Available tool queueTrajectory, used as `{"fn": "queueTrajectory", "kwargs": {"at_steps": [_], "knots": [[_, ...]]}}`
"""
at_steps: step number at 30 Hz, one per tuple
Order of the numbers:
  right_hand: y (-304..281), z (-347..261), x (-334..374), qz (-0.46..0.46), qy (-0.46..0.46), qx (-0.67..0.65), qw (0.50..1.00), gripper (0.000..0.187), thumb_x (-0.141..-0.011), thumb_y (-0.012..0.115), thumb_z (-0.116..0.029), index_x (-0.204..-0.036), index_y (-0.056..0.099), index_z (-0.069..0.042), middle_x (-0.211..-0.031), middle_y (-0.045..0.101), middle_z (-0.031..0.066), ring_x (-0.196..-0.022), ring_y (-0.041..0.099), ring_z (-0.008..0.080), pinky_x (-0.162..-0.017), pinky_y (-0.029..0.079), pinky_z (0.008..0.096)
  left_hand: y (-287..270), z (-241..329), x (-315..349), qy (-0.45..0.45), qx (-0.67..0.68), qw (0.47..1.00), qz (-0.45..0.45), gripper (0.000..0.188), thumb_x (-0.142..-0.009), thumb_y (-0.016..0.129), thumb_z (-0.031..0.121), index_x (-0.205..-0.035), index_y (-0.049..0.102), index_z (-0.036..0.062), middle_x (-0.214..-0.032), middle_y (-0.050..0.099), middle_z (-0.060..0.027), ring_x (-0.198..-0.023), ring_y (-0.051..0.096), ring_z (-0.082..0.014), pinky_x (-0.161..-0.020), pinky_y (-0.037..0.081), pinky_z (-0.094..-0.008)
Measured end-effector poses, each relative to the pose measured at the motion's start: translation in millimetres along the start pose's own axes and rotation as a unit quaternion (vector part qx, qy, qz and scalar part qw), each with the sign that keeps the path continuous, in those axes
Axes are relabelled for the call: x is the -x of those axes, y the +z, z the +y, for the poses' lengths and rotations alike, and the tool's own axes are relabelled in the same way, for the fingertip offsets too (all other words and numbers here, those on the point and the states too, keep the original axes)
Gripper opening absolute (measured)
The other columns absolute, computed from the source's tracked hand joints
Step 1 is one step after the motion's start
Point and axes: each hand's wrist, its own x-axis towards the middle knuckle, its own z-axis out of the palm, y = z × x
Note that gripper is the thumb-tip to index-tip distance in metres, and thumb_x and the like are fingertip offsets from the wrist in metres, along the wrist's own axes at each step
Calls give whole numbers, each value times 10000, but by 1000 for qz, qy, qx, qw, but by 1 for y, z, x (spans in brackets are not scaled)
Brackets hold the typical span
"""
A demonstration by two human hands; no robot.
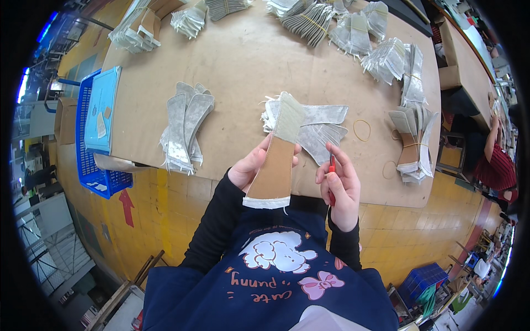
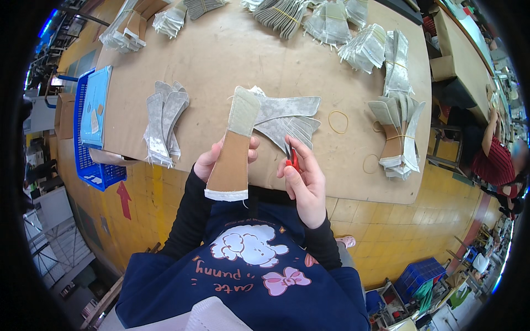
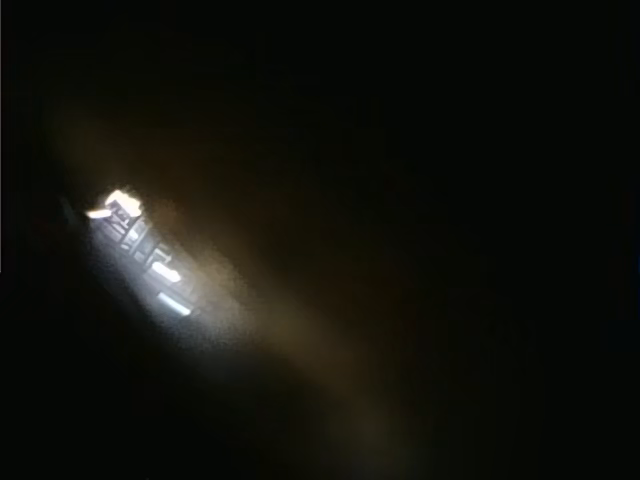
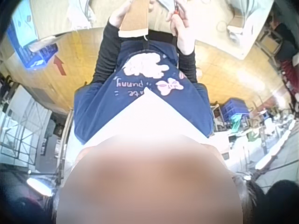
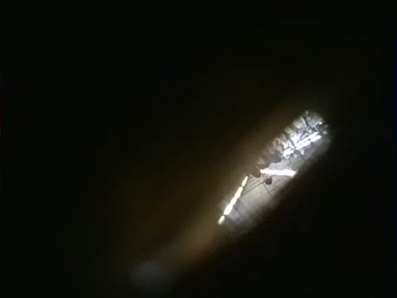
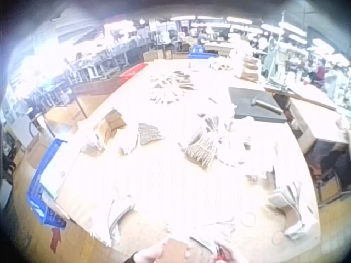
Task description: The person uses red-handled scissors to trim excess threads and edges from small fabric pieces. They handle the pieces one at a time, occasionally stacking trimmed items on the table.
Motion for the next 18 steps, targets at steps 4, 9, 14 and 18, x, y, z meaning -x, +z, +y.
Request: {"fn": "queueTrajectory", "kwargs": {"at_steps": [4,9,14,18], "knots": [[-1,-1,2,4,-2,-5,1000,499,-972,540,-83,-1447,422,16,-936,602,60,-550,416,13,-511,357,166,0,0,1,9,-8,1000,11,810,-934,669,345,-1550,211,86,-1398,481,-140,-1223,538,-219,-979,488,-327],[10,-6,1,42,-200,324,924,502,-850,680,-37,-1339,571,6,-855,624,73,-576,573,126,-540,455,268,16,-6,0,-11,-86,996,36,736,-936,671,263,-1532,285,68,-1366,536,-127,-1208,568,-203,-975,492,-327],[20,-7,-14,47,-270,452,849,537,-785,741,-66,-1310,632,-80,-773,589,55,-544,576,207,-511,461,319,34,-12,3,-53,-147,982,110,683,-925,682,264,-1487,372,31,-1332,580,-102,-1181,598,-177,-991,491,-321],[20,-10,-15,26,-263,446,855,541,-778,742,-69,-1309,634,-83,-766,585,57,-536,572,210,-505,456,321,35,-12,6,-37,-97,991,89,547,-973,584,72,-1485,397,32,-1343,577,-45,-1167,569,-90,-976,460,-272]]}}
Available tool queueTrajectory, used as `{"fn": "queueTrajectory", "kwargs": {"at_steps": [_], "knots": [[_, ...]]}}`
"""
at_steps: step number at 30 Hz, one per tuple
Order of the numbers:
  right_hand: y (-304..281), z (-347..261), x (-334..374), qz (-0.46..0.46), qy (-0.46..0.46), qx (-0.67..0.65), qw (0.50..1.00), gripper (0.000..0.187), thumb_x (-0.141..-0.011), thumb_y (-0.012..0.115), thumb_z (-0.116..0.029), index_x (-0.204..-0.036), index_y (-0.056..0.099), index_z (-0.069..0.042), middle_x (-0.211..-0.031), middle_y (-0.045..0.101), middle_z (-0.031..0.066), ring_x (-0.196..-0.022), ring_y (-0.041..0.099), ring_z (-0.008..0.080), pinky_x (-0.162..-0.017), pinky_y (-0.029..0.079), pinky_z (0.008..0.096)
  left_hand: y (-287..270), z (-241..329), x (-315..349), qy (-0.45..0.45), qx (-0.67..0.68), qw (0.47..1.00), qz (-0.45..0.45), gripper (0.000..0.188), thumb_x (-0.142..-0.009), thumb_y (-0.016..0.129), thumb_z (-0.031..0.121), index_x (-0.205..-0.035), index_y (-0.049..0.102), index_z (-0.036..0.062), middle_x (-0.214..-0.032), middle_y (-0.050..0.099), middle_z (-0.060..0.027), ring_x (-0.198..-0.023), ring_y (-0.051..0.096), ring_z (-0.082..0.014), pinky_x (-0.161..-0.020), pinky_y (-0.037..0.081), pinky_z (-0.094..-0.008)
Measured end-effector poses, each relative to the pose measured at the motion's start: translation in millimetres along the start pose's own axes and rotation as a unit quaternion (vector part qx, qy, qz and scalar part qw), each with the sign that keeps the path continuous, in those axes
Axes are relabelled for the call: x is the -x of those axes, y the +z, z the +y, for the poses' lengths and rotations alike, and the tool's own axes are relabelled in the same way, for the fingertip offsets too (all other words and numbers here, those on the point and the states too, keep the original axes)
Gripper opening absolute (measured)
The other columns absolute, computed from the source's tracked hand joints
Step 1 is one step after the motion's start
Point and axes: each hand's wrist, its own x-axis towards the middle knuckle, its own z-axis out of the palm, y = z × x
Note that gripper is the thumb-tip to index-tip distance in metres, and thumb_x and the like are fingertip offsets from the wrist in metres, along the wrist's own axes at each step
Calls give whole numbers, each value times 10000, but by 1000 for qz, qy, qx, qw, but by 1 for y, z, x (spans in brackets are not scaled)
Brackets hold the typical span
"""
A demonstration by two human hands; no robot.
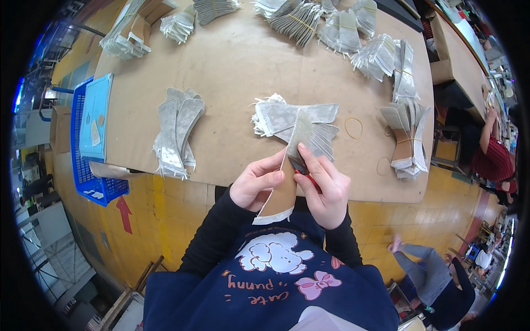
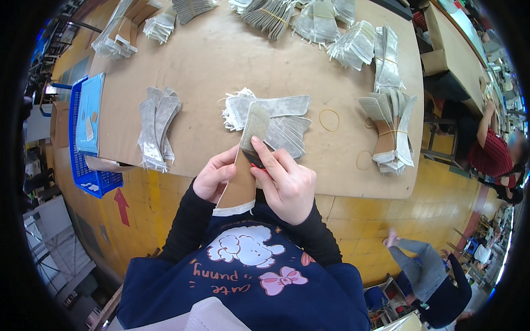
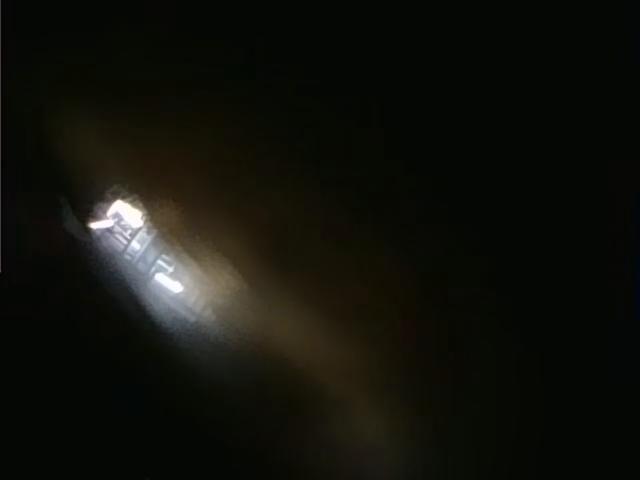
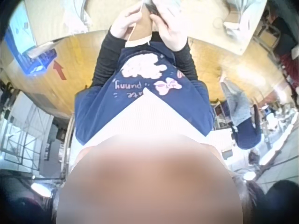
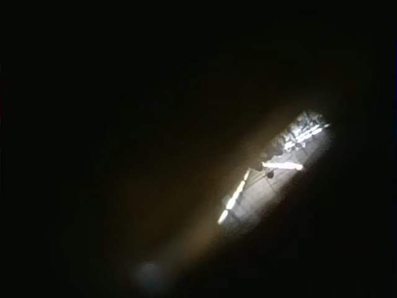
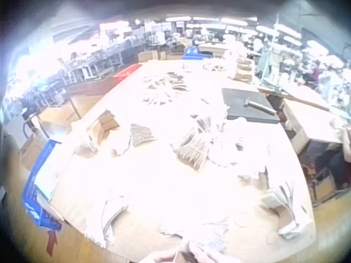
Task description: The person uses red-handled scissors to trim excess threads and edges from small fabric pieces. They handle the pieces one at a time, occasionally stacking trimmed items on the table.
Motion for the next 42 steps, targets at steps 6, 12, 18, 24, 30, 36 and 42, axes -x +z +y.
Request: {"fn": "queueTrajectory", "kwargs": {"at_steps": [6,12,18,24,30,36,42], "knots": [[-1,-1,2,3,9,-17,1000,535,-777,739,-63,-1303,638,-79,-762,583,65,-540,575,219,-509,459,323,3,-4,1,13,11,999,-28,510,-971,576,35,-1460,432,17,-1333,577,-54,-1179,559,-108,-996,446,-278],[-2,-5,3,11,11,-28,999,536,-785,730,-46,-1311,627,-65,-762,580,78,-559,581,226,-518,460,322,25,-3,5,132,-270,953,46,370,-970,574,47,-1317,539,-77,-1276,560,-98,-1134,554,-151,-972,425,-264],[2,-8,8,-5,60,-163,985,512,-878,669,-38,-1375,550,-22,-771,576,79,-638,553,129,-576,451,274,40,-2,13,200,-506,834,94,314,-951,583,50,-1209,583,-129,-1166,556,-126,-1028,553,-174,-905,431,-264],[0,-11,17,-34,218,-346,912,467,-962,580,-74,-1409,493,25,-897,635,97,-759,558,128,-740,481,259,37,1,9,196,-442,871,91,302,-942,588,47,-1184,593,-133,-1149,547,-118,-1012,544,-166,-891,431,-256],[-6,-3,11,-43,80,-229,969,492,-915,631,-90,-1391,535,-7,-821,606,98,-670,580,152,-639,471,272,34,1,13,176,-407,891,98,271,-939,594,54,-1132,600,-136,-1134,547,-113,-986,540,-153,-869,434,-250],[3,2,6,-1,-38,-35,999,542,-824,716,-77,-1355,605,-90,-741,542,69,-520,529,221,-506,453,332,34,2,12,194,-481,850,90,223,-932,596,39,-1093,598,-115,-1097,542,-108,-910,533,-132,-795,445,-251],[1,1,5,-11,-65,17,998,514,-787,717,-17,-1293,654,-84,-753,583,87,-539,546,211,-517,459,306,36,1,14,215,-546,804,92,213,-918,590,-2,-1105,598,-105,-1079,547,-110,-830,554,-126,-727,466,-244]]}}
